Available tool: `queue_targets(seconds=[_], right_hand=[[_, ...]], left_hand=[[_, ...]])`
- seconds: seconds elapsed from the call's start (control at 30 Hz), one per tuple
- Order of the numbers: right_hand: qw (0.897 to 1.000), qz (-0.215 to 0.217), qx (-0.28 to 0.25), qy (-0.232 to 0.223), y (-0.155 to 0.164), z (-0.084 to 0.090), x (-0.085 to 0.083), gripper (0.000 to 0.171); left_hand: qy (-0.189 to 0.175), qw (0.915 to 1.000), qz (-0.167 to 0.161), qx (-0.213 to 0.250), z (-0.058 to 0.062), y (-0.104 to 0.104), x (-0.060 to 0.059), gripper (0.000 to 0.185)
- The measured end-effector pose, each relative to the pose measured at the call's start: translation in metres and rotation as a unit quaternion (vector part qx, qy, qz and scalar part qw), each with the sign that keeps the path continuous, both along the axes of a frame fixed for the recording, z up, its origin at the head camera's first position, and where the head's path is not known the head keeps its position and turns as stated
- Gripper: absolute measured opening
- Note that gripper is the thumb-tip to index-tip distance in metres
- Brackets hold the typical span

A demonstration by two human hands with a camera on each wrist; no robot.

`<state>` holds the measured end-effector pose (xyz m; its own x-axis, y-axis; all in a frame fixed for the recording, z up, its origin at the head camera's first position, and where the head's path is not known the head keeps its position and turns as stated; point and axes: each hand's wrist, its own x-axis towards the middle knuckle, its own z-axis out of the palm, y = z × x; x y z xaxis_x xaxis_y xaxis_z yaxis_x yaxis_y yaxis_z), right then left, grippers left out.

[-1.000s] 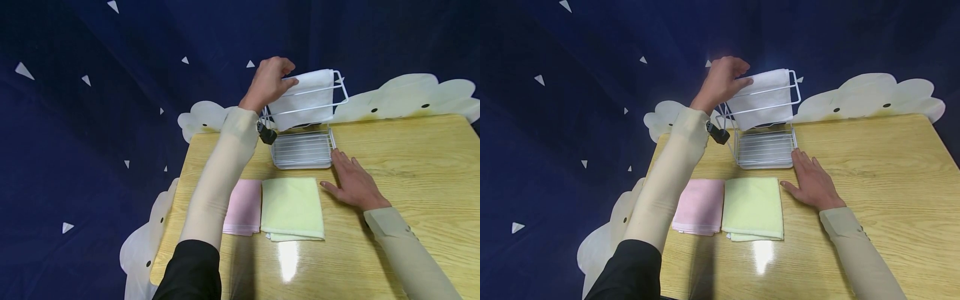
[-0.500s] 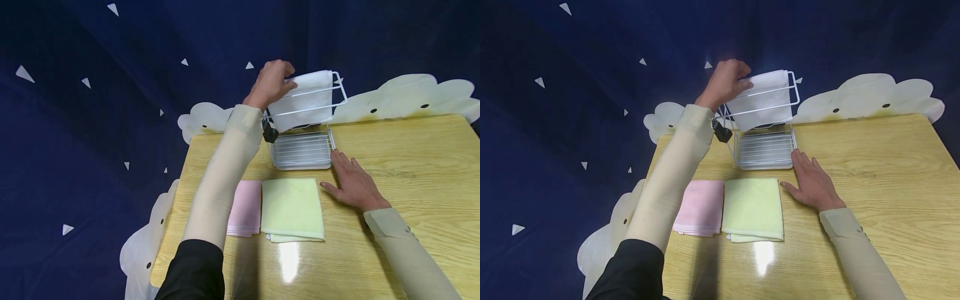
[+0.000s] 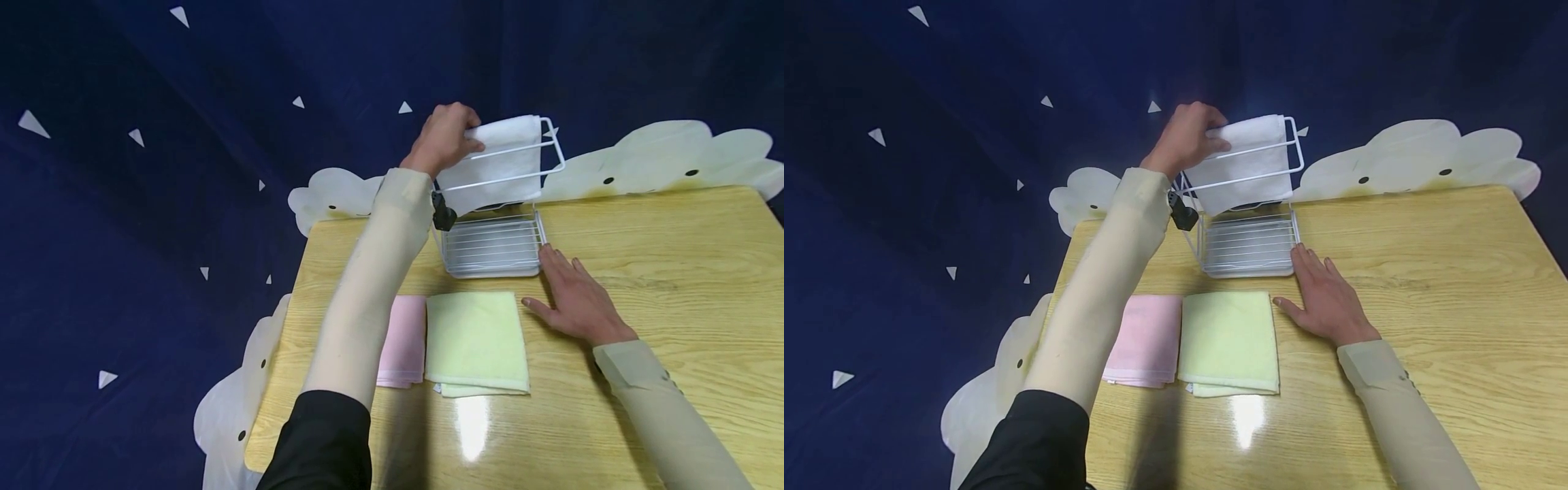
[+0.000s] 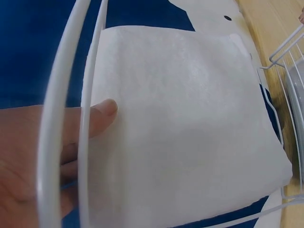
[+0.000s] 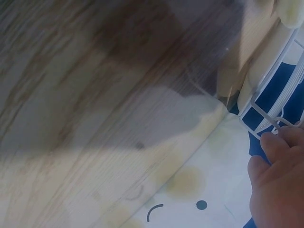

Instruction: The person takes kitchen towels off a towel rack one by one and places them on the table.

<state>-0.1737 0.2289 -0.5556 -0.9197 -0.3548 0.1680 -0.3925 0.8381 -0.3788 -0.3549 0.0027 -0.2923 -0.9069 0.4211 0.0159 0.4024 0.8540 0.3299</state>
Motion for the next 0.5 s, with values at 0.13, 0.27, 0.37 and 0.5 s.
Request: queue_targets(seconds=[0.13,0.27,0.37,0.5], right_hand=[[1.0,0.0,-0.002,0.0,-0.0006,-0.0001,0.0004,0.1],[1.0,-0.001,-0.001,-0.004,-0.002,-0.0002,0.0,0.1],[1.0,0.0,0.0,-0.006,-0.0029,-0.0008,-0.0008,0.101],[1.0,0.0,0.0,-0.009,-0.0029,-0.0012,-0.0004,0.101]], left_hand=[[-0.002,1.0,0.0,0.006,-0.0025,0.0006,-0.0011,0.029],[-0.003,0.9999,0.005,0.009,-0.0045,0.0006,-0.0019,0.024],[0.004,1.0,0.005,0.005,-0.0065,-0.0008,-0.0029,0.021],[0.006,1.0,0.003,0.004,-0.0076,-0.0016,-0.0038,0.021]])
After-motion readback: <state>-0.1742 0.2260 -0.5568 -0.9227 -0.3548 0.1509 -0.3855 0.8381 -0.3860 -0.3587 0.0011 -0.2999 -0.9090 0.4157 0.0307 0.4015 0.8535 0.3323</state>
